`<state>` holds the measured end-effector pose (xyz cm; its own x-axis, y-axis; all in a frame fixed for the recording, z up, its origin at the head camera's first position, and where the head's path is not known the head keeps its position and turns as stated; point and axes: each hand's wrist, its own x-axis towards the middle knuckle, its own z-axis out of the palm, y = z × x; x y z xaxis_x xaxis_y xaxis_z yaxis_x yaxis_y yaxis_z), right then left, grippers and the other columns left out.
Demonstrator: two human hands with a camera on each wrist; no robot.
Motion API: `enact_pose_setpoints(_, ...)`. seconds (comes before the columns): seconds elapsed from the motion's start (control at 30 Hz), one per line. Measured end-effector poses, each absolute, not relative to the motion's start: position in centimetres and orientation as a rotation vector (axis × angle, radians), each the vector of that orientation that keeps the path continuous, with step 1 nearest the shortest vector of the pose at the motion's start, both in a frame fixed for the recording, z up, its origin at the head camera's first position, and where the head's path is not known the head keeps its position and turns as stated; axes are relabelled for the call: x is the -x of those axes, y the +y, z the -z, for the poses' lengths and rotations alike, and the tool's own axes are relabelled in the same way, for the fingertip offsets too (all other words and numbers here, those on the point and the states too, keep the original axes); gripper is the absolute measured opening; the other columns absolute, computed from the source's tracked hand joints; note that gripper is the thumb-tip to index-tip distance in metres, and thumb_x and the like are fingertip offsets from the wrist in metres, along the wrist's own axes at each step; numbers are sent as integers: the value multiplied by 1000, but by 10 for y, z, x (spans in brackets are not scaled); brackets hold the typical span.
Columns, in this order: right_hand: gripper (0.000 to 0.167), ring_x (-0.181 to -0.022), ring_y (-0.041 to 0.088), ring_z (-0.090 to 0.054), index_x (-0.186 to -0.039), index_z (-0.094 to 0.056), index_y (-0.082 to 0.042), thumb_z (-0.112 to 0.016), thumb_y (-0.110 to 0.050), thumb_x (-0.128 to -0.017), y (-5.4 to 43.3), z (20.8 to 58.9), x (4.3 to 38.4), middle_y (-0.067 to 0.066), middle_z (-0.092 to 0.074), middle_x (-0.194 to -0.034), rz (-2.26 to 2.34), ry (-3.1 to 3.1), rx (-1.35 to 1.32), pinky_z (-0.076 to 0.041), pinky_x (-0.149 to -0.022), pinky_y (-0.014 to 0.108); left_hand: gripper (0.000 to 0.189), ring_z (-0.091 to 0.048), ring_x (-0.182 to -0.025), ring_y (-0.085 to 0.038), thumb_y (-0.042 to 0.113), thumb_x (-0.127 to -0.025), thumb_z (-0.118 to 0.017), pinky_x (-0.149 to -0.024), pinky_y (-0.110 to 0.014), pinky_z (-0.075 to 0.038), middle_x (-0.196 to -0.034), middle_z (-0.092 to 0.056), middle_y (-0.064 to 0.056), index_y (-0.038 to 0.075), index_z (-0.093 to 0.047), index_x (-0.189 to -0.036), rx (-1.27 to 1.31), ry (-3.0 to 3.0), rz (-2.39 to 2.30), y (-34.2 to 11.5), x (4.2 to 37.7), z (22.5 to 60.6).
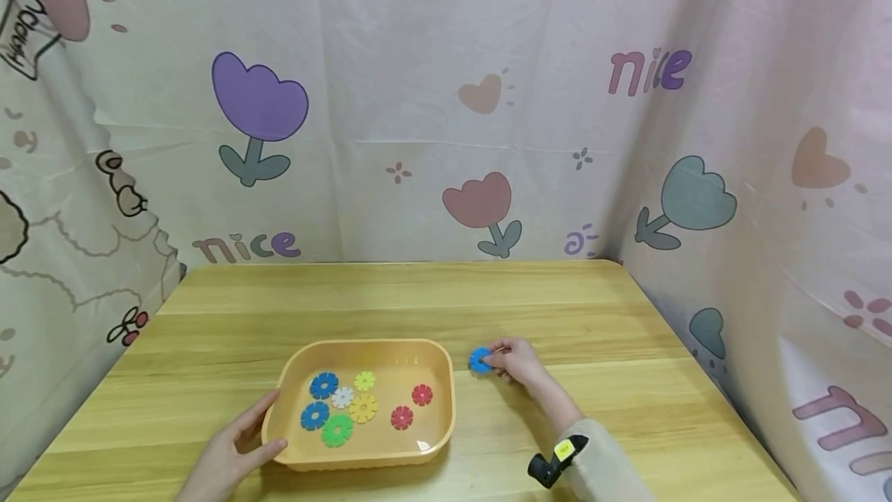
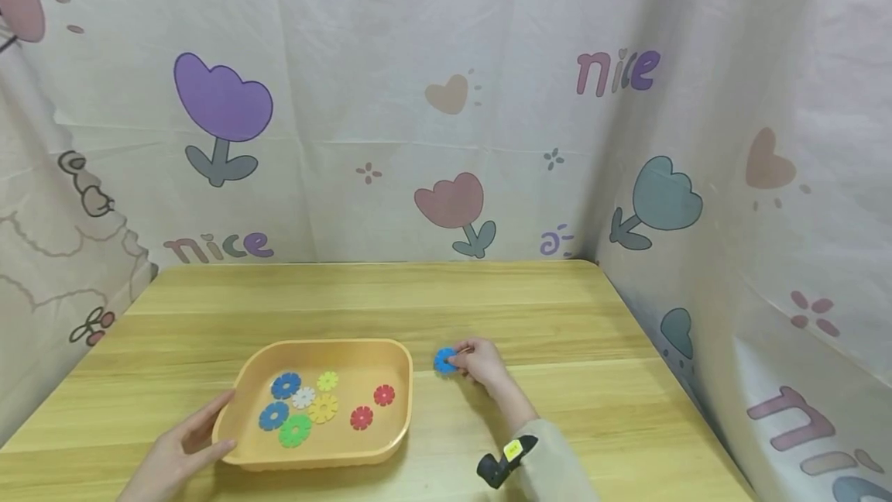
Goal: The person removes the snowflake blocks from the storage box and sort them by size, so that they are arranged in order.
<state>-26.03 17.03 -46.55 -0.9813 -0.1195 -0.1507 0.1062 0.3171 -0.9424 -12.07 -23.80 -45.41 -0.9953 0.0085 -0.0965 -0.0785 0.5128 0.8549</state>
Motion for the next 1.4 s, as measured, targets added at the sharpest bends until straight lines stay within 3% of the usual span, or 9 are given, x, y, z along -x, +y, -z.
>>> enact_pose_setpoints(0.2,14,-54,12,-48,-88,-64,3,-71,-2,-78,157,466,265,2,-56,-66,1533,2612,48,-41,-46,23,73,-34,-125,-39,26,-86,-67,-84,-13,-41,-142,-30,-28,0,-30,-144,69,2658,-1496,-238,119,454)
enact_pose_setpoints(0.43,13,-67,13,-51,-82,-67,-1,-75,-7,-75,149,464,266,0,-60,-72,1287,2844,121,-43,-61,26,72,-34,-124,-37,26,-86,-67,-83,-12,-39,-141,-33,-27,-1,-32,-143,41,2697,-1486,-238,119,454)
enact_pose_setpoints(0.87,15,-67,15,-53,-91,-66,1,-71,-6,-79,150,462,264,4,-60,-76,1344,2796,77,-46,-58,27,72,-35,-125,-38,27,-87,-67,-83,-12,-38,-142,-31,-26,0,-31,-144,59,2677,-1476,-237,118,452)
enact_pose_setpoints(1.0,16,-73,16,-55,-96,-66,2,-68,-5,-81,146,451,261,4,-61,-80,1424,2764,110,-48,-64,27,71,-35,-125,-37,26,-87,-66,-83,-12,-37,-142,-32,-25,0,-31,-144,51,2680,-1491,-236,118,452)
enact_pose_setpoints(1.1,18,-77,17,-56,-96,-65,3,-68,-6,-81,137,434,258,4,-62,-82,1481,2751,193,-49,-67,29,71,-35,-125,-37,25,-87,-66,-87,-17,-40,-142,-33,-24,1,-30,-144,52,2678,-1503,-236,118,452)
enact_pose_setpoints(1.27,17,-75,15,-57,-95,-66,4,-69,-6,-81,114,408,250,4,-64,-81,1529,2722,365,-50,-66,28,73,-33,-126,-39,25,-87,-66,-96,-42,-40,-143,-31,-24,1,-28,-145,61,2653,-1522,-236,118,452)
enact_pose_setpoints(1.33,17,-74,13,-57,-95,-66,4,-69,-6,-81,101,401,248,5,-64,-80,1550,2674,413,-49,-65,26,73,-33,-126,-39,25,-87,-66,-97,-43,-40,-144,-30,-24,0,-29,-144,60,2651,-1526,-235,118,452)
enact_pose_setpoints(1.4,19,-72,12,-56,-96,-66,5,-69,-6,-81,88,396,246,5,-64,-80,1563,2624,467,-49,-62,24,73,-33,-126,-37,25,-87,-67,-94,-32,-42,-144,-31,-24,1,-29,-144,60,2660,-1520,-235,118,452)
